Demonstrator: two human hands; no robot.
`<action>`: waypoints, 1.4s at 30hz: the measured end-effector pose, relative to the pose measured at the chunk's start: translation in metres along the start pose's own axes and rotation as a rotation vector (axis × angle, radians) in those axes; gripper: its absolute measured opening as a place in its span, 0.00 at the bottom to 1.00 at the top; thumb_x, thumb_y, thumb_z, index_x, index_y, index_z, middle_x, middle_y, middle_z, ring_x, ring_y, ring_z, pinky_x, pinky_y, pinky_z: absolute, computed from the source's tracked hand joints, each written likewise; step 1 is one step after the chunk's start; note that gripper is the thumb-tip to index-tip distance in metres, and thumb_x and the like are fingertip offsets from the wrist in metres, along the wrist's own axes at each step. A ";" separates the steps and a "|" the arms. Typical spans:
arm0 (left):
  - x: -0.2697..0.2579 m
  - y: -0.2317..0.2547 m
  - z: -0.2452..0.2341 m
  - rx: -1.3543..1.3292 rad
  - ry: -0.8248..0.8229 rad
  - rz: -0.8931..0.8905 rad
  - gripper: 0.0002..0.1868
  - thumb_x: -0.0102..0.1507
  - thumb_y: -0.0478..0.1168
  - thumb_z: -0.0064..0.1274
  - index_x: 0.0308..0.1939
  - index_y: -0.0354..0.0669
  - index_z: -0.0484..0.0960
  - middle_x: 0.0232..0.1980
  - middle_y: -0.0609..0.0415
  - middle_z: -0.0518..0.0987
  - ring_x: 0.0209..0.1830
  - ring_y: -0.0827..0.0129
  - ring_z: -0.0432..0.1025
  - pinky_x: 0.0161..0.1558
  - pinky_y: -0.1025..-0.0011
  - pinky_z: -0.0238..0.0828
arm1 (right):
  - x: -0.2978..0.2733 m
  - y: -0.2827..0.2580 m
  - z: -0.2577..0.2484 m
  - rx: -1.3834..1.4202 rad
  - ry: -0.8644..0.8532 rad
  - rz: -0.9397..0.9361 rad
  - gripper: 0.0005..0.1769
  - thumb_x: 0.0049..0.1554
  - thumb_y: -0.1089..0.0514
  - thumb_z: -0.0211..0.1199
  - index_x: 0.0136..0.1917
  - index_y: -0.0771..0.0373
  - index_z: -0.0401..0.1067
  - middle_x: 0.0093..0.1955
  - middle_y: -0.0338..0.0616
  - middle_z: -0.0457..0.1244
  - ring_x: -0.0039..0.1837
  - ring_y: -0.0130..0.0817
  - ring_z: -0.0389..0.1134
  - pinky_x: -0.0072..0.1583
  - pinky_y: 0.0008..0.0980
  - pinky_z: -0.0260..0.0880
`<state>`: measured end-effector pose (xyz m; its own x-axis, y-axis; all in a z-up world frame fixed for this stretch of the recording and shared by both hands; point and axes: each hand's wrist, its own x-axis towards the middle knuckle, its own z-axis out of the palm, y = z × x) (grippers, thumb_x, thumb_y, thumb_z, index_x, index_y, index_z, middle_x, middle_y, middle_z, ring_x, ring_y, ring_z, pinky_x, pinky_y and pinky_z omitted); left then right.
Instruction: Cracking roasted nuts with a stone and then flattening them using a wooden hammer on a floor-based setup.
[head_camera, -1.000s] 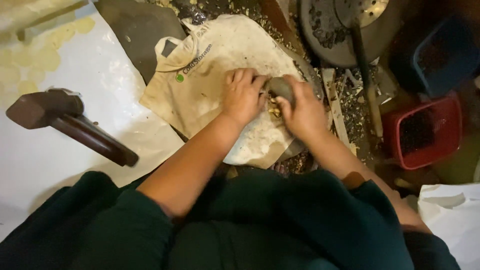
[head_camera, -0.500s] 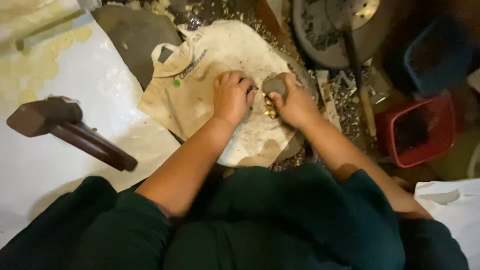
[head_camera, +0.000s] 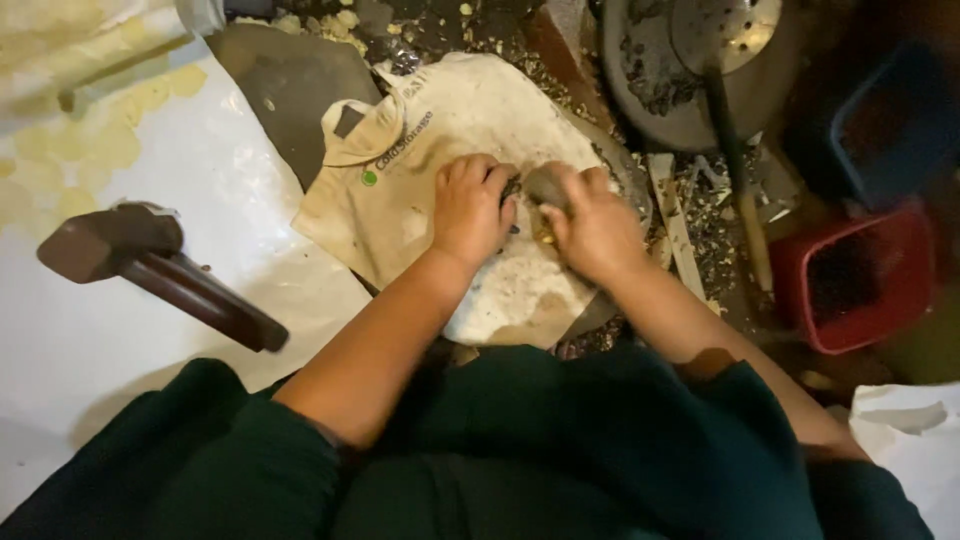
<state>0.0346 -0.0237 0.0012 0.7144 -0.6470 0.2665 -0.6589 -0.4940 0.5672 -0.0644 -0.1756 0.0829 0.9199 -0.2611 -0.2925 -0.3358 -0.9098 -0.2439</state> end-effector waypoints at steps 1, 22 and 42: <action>0.002 -0.001 -0.001 0.003 -0.001 -0.001 0.21 0.53 0.40 0.65 0.50 0.47 0.84 0.52 0.50 0.76 0.59 0.53 0.67 0.63 0.51 0.58 | 0.005 0.008 0.004 0.003 -0.001 -0.002 0.30 0.60 0.49 0.64 0.73 0.39 0.58 0.61 0.61 0.64 0.46 0.61 0.71 0.47 0.51 0.72; 0.003 0.004 0.004 -0.043 0.020 -0.018 0.10 0.54 0.39 0.65 0.40 0.53 0.87 0.49 0.54 0.77 0.58 0.55 0.67 0.63 0.51 0.58 | -0.001 0.006 0.006 0.158 0.212 -0.009 0.32 0.64 0.49 0.64 0.76 0.50 0.56 0.58 0.65 0.65 0.46 0.61 0.71 0.44 0.54 0.73; 0.003 0.001 -0.001 -0.058 0.064 -0.020 0.17 0.54 0.38 0.60 0.48 0.46 0.83 0.52 0.49 0.75 0.58 0.51 0.67 0.60 0.53 0.61 | 0.014 0.012 0.010 0.109 0.177 0.079 0.31 0.64 0.47 0.63 0.75 0.54 0.55 0.60 0.69 0.67 0.53 0.63 0.73 0.52 0.53 0.73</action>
<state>0.0367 -0.0259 0.0029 0.7424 -0.5976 0.3030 -0.6307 -0.4706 0.6170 -0.0573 -0.1871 0.0665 0.9080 -0.3910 -0.1502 -0.4189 -0.8467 -0.3282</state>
